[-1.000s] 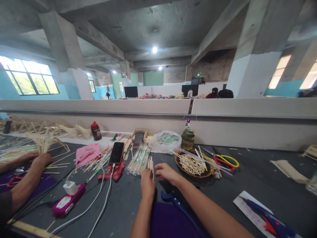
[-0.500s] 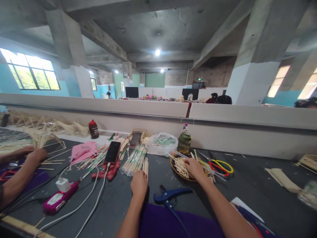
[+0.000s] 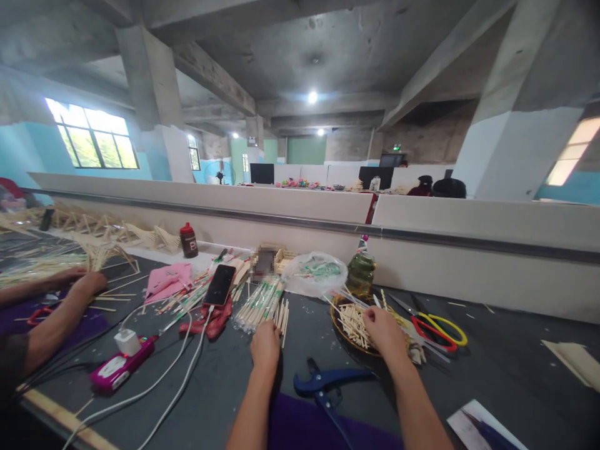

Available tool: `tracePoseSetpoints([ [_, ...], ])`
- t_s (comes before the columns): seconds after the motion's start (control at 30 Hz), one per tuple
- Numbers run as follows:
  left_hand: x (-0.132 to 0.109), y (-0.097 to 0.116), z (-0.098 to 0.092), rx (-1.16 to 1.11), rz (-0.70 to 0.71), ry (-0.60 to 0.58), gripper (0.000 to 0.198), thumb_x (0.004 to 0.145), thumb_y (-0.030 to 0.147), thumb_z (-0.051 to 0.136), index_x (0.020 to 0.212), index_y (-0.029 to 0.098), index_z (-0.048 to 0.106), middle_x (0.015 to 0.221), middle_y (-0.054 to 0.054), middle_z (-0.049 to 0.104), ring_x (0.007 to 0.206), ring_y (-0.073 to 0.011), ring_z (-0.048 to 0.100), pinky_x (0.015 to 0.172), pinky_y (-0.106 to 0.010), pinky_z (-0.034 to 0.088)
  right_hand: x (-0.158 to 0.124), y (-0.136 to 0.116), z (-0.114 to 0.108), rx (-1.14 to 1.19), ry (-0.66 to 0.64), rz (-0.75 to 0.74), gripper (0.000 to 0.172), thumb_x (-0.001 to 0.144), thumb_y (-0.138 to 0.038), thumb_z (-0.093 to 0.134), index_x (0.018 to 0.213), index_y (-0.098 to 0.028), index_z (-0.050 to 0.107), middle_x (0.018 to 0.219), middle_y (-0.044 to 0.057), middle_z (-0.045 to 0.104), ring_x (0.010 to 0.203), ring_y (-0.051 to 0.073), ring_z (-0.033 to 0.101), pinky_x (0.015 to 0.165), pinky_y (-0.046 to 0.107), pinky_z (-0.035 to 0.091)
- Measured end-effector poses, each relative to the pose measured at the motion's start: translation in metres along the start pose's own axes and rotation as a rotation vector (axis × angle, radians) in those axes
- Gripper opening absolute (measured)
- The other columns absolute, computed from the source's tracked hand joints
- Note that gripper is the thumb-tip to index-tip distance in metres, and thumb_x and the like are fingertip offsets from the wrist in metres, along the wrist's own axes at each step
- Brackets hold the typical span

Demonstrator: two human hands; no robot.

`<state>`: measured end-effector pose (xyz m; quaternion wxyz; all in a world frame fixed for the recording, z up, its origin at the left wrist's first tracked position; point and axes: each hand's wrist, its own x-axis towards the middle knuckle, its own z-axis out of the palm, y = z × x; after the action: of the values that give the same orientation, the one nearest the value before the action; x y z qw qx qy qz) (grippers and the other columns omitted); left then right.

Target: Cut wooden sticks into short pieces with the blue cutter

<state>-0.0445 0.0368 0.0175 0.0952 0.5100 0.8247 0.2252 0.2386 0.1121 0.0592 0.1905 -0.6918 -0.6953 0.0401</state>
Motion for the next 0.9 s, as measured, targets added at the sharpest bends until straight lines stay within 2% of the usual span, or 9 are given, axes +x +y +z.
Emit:
tracePoseSetpoints([
  [0.1, 0.002, -0.003, -0.001, 0.000, 0.006, 0.000, 0.020, 0.085, 0.028, 0.047, 0.089, 0.018, 0.064, 0.095, -0.010, 0.068, 0.087, -0.0226, 0.064, 0.068, -0.029, 0.040, -0.004, -0.012, 0.000, 0.227, 0.054, -0.054, 0.022, 0.082, -0.031, 0.044, 0.077, -0.021, 0.063, 0.077, 0.004, 0.069, 0.073, 0.018, 0.064, 0.064, 0.025, 0.042],
  [0.27, 0.000, -0.003, -0.006, 0.026, 0.022, 0.037, 0.022, 0.084, 0.021, 0.044, 0.086, 0.016, 0.065, 0.093, -0.013, 0.068, 0.086, -0.0229, 0.063, 0.070, -0.029, 0.039, -0.011, -0.035, 0.000, 0.677, 0.108, -0.136, 0.022, 0.075, -0.039, 0.051, 0.070, -0.020, 0.061, 0.067, 0.003, 0.066, 0.062, 0.018, 0.060, 0.061, 0.028, 0.045],
  [0.4, 0.001, -0.004, -0.011, -0.114, 0.037, 0.135, 0.020, 0.082, 0.022, 0.047, 0.081, 0.015, 0.065, 0.085, -0.011, 0.068, 0.080, -0.0219, 0.062, 0.069, -0.029, 0.039, -0.017, -0.047, -0.009, 0.966, -0.056, -0.054, 0.020, 0.070, -0.040, 0.058, 0.069, -0.020, 0.056, 0.052, -0.002, 0.057, 0.043, 0.013, 0.049, 0.044, 0.024, 0.038],
  [0.47, 0.002, -0.004, -0.012, -0.321, 0.089, 0.190, 0.019, 0.081, 0.025, 0.048, 0.081, 0.015, 0.065, 0.080, -0.009, 0.067, 0.075, -0.0203, 0.060, 0.069, -0.028, 0.040, -0.021, -0.054, -0.013, 1.104, -0.167, -0.029, 0.019, 0.069, -0.038, 0.060, 0.074, -0.020, 0.056, 0.050, -0.005, 0.054, 0.037, 0.010, 0.043, 0.038, 0.022, 0.034],
  [0.53, 0.003, -0.002, -0.009, -0.608, 0.145, 0.182, 0.020, 0.080, 0.030, 0.051, 0.081, 0.015, 0.064, 0.075, -0.005, 0.065, 0.069, -0.0181, 0.058, 0.067, -0.027, 0.042, -0.026, -0.063, -0.013, 1.192, -0.237, -0.074, 0.022, 0.069, -0.036, 0.062, 0.084, -0.020, 0.057, 0.055, -0.006, 0.055, 0.038, 0.009, 0.043, 0.036, 0.020, 0.033],
  [0.6, 0.003, 0.004, -0.004, -0.857, 0.174, 0.103, 0.020, 0.077, 0.034, 0.055, 0.081, 0.016, 0.062, 0.069, -0.001, 0.061, 0.063, -0.0153, 0.055, 0.061, -0.025, 0.042, -0.030, -0.073, -0.009, 1.227, -0.266, -0.145, 0.026, 0.069, -0.035, 0.063, 0.089, -0.020, 0.057, 0.063, -0.004, 0.057, 0.047, 0.011, 0.052, 0.036, 0.019, 0.038],
  [0.7, -0.001, 0.015, 0.006, -1.061, 0.208, -0.050, 0.020, 0.074, 0.035, 0.060, 0.083, 0.016, 0.060, 0.065, 0.003, 0.055, 0.053, -0.0110, 0.048, 0.051, -0.021, 0.039, -0.036, -0.087, 0.005, 1.208, -0.301, -0.211, 0.021, 0.072, -0.036, 0.061, 0.085, -0.020, 0.056, 0.068, -0.001, 0.058, 0.062, 0.017, 0.061, 0.039, 0.021, 0.045],
  [0.8, -0.006, 0.025, 0.013, -1.120, 0.275, -0.160, 0.021, 0.075, 0.033, 0.060, 0.086, 0.016, 0.061, 0.066, 0.003, 0.055, 0.052, -0.0101, 0.047, 0.050, -0.021, 0.039, -0.041, -0.096, 0.023, 1.125, -0.325, -0.259, 0.019, 0.077, -0.036, 0.056, 0.087, -0.019, 0.059, 0.068, 0.001, 0.061, 0.065, 0.018, 0.063, 0.042, 0.023, 0.048],
  [0.9, -0.008, 0.027, 0.017, -1.044, 0.372, -0.173, 0.022, 0.076, 0.030, 0.059, 0.090, 0.015, 0.065, 0.073, -0.001, 0.062, 0.063, -0.0131, 0.054, 0.060, -0.024, 0.044, -0.045, -0.098, 0.037, 1.017, -0.312, -0.322, 0.020, 0.081, -0.032, 0.052, 0.089, -0.018, 0.064, 0.080, 0.004, 0.067, 0.067, 0.018, 0.063, 0.045, 0.024, 0.049],
])
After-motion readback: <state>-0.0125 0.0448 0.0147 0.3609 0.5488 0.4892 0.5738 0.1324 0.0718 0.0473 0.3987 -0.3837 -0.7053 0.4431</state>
